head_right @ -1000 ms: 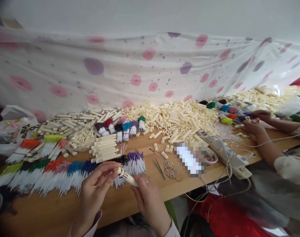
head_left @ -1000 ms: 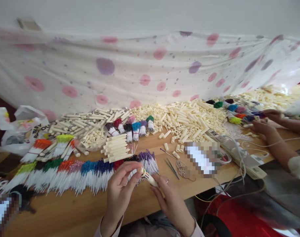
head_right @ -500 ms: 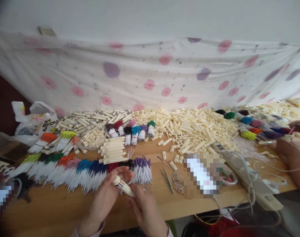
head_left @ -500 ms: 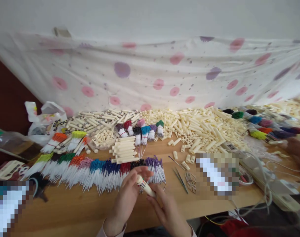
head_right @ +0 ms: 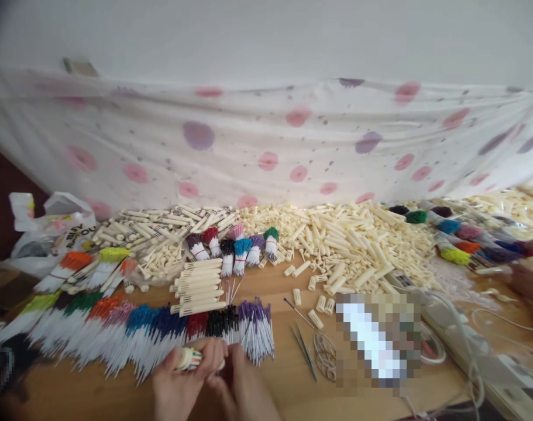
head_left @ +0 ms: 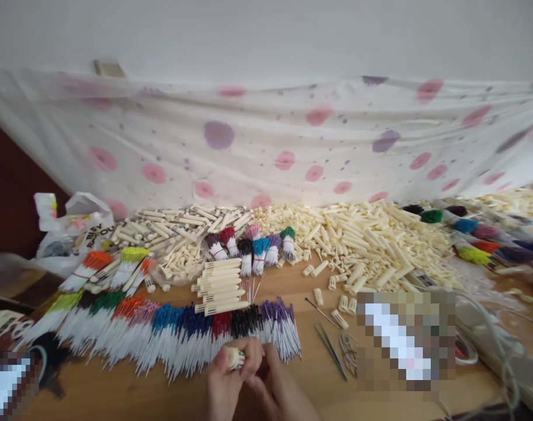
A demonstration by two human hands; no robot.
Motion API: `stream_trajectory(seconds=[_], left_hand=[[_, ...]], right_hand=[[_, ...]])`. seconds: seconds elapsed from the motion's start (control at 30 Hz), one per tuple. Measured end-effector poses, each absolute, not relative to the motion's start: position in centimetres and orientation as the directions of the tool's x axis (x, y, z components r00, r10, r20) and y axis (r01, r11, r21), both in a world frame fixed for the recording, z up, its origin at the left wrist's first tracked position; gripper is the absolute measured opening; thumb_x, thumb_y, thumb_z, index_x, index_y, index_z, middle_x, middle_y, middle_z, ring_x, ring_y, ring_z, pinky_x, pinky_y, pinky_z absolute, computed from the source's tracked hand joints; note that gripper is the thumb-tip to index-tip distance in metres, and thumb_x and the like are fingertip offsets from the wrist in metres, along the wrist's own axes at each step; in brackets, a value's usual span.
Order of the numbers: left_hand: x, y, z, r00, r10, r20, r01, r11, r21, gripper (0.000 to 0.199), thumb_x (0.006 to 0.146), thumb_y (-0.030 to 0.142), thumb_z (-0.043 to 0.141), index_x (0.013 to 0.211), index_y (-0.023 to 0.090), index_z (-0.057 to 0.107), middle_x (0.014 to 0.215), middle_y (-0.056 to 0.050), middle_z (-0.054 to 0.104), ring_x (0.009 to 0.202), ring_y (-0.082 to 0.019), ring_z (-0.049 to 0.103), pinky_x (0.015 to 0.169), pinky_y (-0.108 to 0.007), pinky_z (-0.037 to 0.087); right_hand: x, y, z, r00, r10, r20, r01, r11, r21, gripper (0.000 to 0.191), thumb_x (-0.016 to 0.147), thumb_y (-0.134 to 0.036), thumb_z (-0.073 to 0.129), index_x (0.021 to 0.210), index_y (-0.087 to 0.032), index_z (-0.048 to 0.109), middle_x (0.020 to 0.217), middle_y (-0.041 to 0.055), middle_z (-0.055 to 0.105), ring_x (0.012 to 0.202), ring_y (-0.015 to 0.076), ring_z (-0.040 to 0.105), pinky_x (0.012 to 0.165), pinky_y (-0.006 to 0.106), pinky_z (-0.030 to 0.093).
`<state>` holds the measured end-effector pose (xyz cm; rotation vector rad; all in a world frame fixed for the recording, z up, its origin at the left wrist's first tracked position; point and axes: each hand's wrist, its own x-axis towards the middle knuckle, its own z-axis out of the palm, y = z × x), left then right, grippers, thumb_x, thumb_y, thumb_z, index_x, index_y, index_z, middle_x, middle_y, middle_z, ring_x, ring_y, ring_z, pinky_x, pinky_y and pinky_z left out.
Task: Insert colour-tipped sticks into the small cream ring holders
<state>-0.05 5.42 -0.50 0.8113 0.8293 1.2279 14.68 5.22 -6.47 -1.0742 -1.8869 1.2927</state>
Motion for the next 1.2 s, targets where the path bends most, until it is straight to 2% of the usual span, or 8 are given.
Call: stream_trajectory(seconds=[0.13,0.3,0.47,0.6,0.73,0.93,1.07,1.2], left_hand=[[0.2,5.7,-1.0,0.15,0.979,-0.138,-0.509,0.196,0.838,0.065,0.082,0.082,0.035,0.05,0.025,0.032,0.054,0.0,0.03,0.057,-0.019,0.036,0.064,-0.04,0.04],[0.6,6.2,-2.2,0.172,0.976,-0.136,-0.575,0.211,0.79,0.065,0.08,0.08,0.036,0.044,0.026,0.026,0.047,0.0,0.025,0.055,-0.021,0.042,0.061,-0.039,0.038],[0.6,6.7,-2.5,0.251,0.959,-0.134,-0.646,0.269,0.714,0.063,0.078,0.078,0.04,0.044,0.026,0.03,0.046,0.001,0.025,0.053,-0.02,0.042,0.06,-0.037,0.037],[0.7,7.1,-1.2,0.262,0.95,-0.169,-0.66,0.304,0.687,0.064,0.08,0.078,0.04,0.045,0.026,0.031,0.047,0.001,0.028,0.05,-0.015,0.029,0.056,-0.035,0.035],[0.8,7.8,1.1,0.249,0.945,-0.211,-0.642,0.325,0.695,0.069,0.083,0.082,0.033,0.044,0.026,0.031,0.045,0.003,0.024,0.049,-0.013,0.023,0.05,-0.031,0.026],[0.5,8.4,2.7,0.275,0.928,-0.252,-0.564,0.368,0.739,0.073,0.08,0.09,0.034,0.045,0.025,0.033,0.046,0.004,0.024,0.049,-0.012,0.025,0.048,-0.029,0.017],[0.4,8.2,2.5,0.326,0.909,-0.259,-0.578,0.408,0.707,0.071,0.08,0.084,0.044,0.042,0.025,0.031,0.044,0.005,0.02,0.047,-0.011,0.02,0.046,-0.029,0.01],[0.6,8.1,2.6,0.327,0.917,-0.229,-0.624,0.391,0.676,0.068,0.081,0.077,0.045,0.04,0.026,0.026,0.041,0.005,0.016,0.045,-0.011,0.017,0.047,-0.029,0.01]], right_hand=[[14.7,5.4,-5.8,-0.499,0.864,0.067,0.253,0.219,-0.942,0.043,0.098,-0.064,0.049,0.106,-0.022,0.058,0.1,0.0092,0.069,0.089,0.023,0.065,0.079,0.031,0.052],[13.9,6.5,-3.8,-0.552,0.828,0.102,0.116,0.197,-0.973,0.058,0.094,-0.075,0.046,0.104,-0.023,0.07,0.101,0.0094,0.072,0.093,0.0255,0.067,0.083,0.034,0.053],[13.9,7.4,-3.2,-0.56,0.823,0.099,0.072,0.167,-0.983,0.059,0.092,-0.074,0.051,0.106,-0.021,0.074,0.097,0.0091,0.074,0.089,0.0258,0.069,0.079,0.034,0.053],[13.8,7.4,-2.8,-0.577,0.812,0.088,0.043,0.137,-0.99,0.053,0.094,-0.068,0.052,0.105,-0.02,0.072,0.097,0.008,0.075,0.088,0.0251,0.07,0.075,0.03,0.054],[13.7,7.0,-2.2,-0.523,0.852,0.031,0.169,0.139,-0.976,0.043,0.1,-0.056,0.05,0.106,-0.019,0.073,0.097,0.0075,0.076,0.088,0.0243,0.07,0.081,0.031,0.053],[13.9,6.7,-2.2,-0.487,0.874,0.014,0.281,0.171,-0.944,0.049,0.105,-0.053,0.042,0.099,-0.017,0.076,0.091,0.0082,0.077,0.08,0.0217,0.07,0.072,0.028,0.051],[14.0,6.3,-2.3,-0.49,0.872,0.001,0.32,0.181,-0.93,0.049,0.104,-0.054,0.044,0.098,-0.017,0.076,0.088,0.01,0.077,0.081,0.0237,0.071,0.072,0.029,0.051],[13.9,6.0,-2.5,-0.491,0.871,-0.016,0.356,0.184,-0.916,0.047,0.104,-0.052,0.044,0.097,-0.017,0.074,0.088,0.0106,0.076,0.082,0.0242,0.07,0.073,0.03,0.049]])
